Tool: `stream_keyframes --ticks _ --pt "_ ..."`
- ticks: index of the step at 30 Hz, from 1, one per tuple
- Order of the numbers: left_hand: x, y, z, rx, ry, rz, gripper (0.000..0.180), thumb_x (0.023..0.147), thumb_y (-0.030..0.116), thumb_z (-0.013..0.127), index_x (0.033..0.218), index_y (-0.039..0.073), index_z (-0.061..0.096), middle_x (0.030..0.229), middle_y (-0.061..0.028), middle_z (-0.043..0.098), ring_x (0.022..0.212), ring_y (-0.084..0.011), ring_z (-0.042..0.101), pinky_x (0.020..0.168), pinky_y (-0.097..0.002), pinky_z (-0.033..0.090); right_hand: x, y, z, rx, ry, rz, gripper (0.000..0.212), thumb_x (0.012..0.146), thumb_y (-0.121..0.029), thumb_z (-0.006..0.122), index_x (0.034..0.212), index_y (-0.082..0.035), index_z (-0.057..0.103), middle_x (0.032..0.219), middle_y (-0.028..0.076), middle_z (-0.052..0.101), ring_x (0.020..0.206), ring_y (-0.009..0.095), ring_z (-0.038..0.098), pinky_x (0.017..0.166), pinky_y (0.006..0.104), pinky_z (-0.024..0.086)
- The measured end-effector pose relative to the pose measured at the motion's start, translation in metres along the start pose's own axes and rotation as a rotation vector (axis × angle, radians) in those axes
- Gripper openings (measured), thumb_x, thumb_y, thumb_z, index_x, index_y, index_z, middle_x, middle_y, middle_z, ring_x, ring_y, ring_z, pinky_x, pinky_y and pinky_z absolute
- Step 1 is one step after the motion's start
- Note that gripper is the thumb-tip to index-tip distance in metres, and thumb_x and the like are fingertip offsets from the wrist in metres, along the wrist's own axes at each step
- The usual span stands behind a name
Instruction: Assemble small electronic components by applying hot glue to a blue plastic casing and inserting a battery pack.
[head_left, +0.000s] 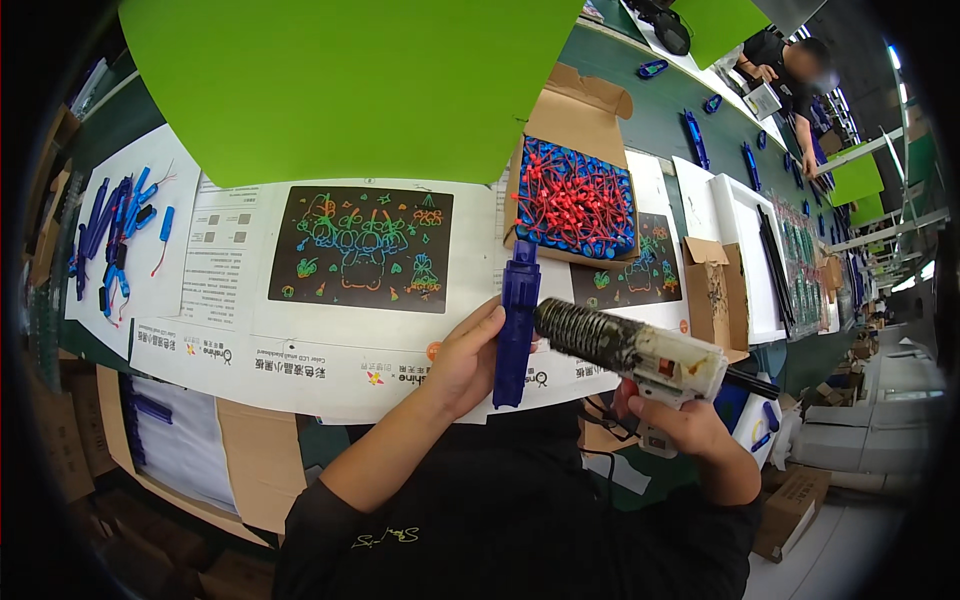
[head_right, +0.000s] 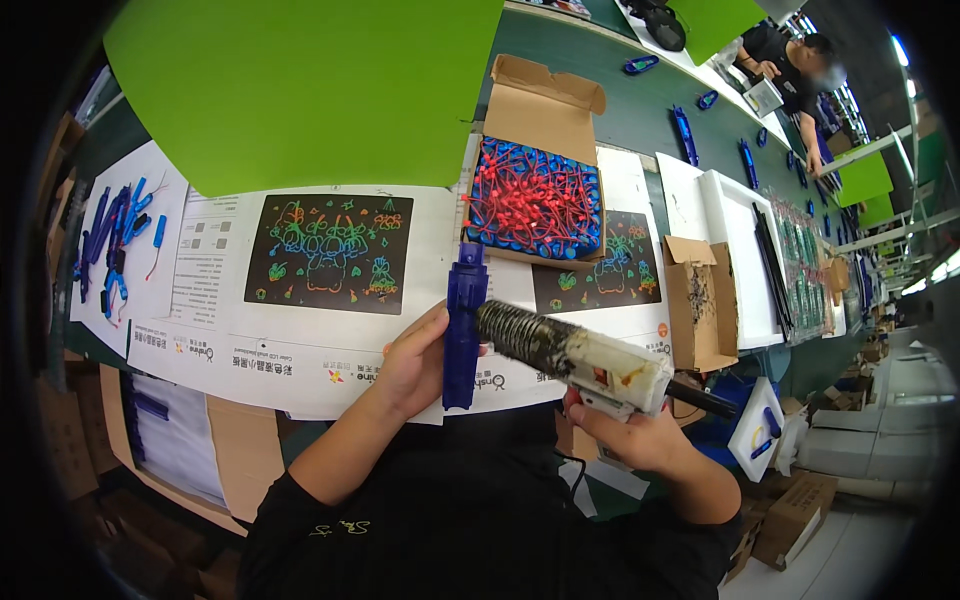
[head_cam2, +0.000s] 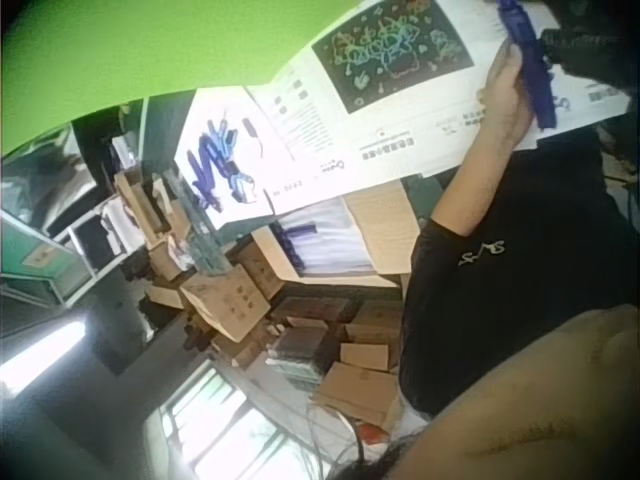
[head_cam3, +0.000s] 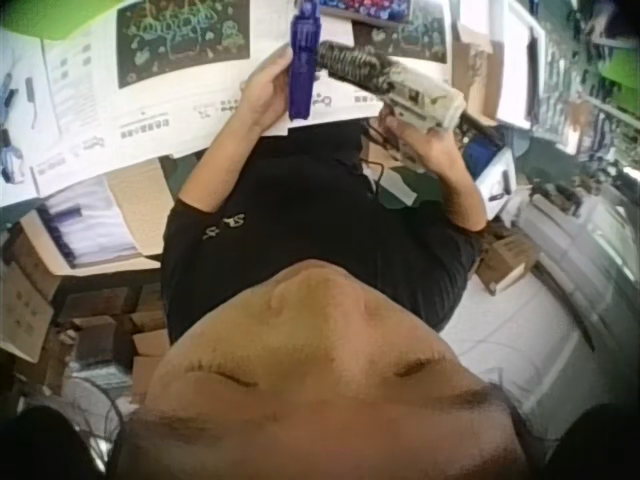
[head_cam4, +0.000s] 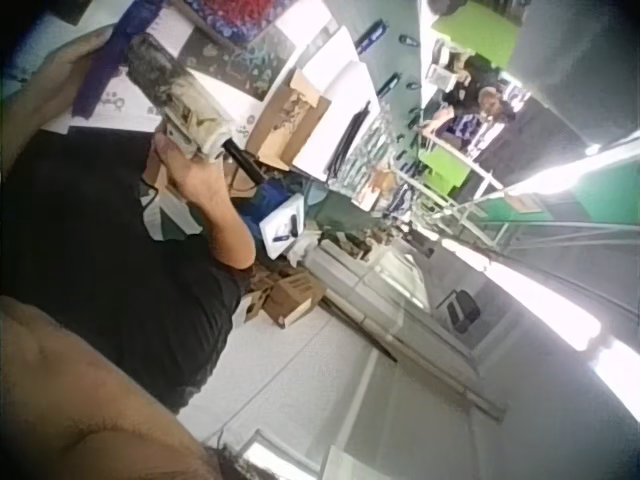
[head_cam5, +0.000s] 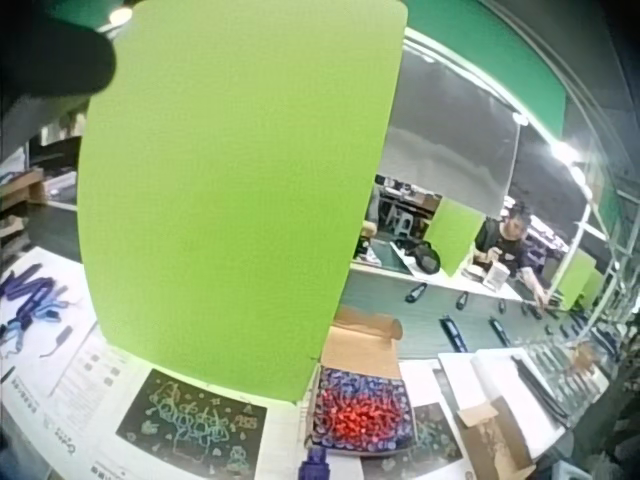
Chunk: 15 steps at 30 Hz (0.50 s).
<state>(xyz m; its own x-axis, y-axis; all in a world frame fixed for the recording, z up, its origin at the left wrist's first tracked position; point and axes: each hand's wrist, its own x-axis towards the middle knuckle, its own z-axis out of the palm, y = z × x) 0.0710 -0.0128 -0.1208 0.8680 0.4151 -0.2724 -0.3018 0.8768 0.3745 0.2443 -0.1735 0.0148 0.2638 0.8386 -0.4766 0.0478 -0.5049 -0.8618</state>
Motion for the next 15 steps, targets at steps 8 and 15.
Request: stream_keyframes --ticks 8,15 --pt "0.004 -0.003 0.002 0.037 0.012 0.036 0.042 0.097 0.025 0.04 0.133 0.004 0.039 0.115 -0.0097 0.056 0.106 -0.0181 0.053 0.096 -0.0356 0.04 -0.01 0.002 0.0 -0.077 0.044 0.088 0.021 0.08 -0.01 0.064 0.098 -0.002 0.059 0.086 0.005 0.061 0.081 0.014 0.058 0.073 0.0277 0.047" --pt "0.002 -0.002 0.0 0.058 -0.024 0.034 0.042 0.097 0.027 0.04 0.132 0.003 0.039 0.111 -0.0093 0.057 0.105 -0.0187 0.054 0.096 -0.0352 0.041 -0.004 -0.007 -0.003 -0.211 0.031 0.024 0.023 0.079 -0.011 0.064 0.1 -0.003 0.059 0.087 0.006 0.062 0.081 0.015 0.059 0.073 0.0284 0.047"
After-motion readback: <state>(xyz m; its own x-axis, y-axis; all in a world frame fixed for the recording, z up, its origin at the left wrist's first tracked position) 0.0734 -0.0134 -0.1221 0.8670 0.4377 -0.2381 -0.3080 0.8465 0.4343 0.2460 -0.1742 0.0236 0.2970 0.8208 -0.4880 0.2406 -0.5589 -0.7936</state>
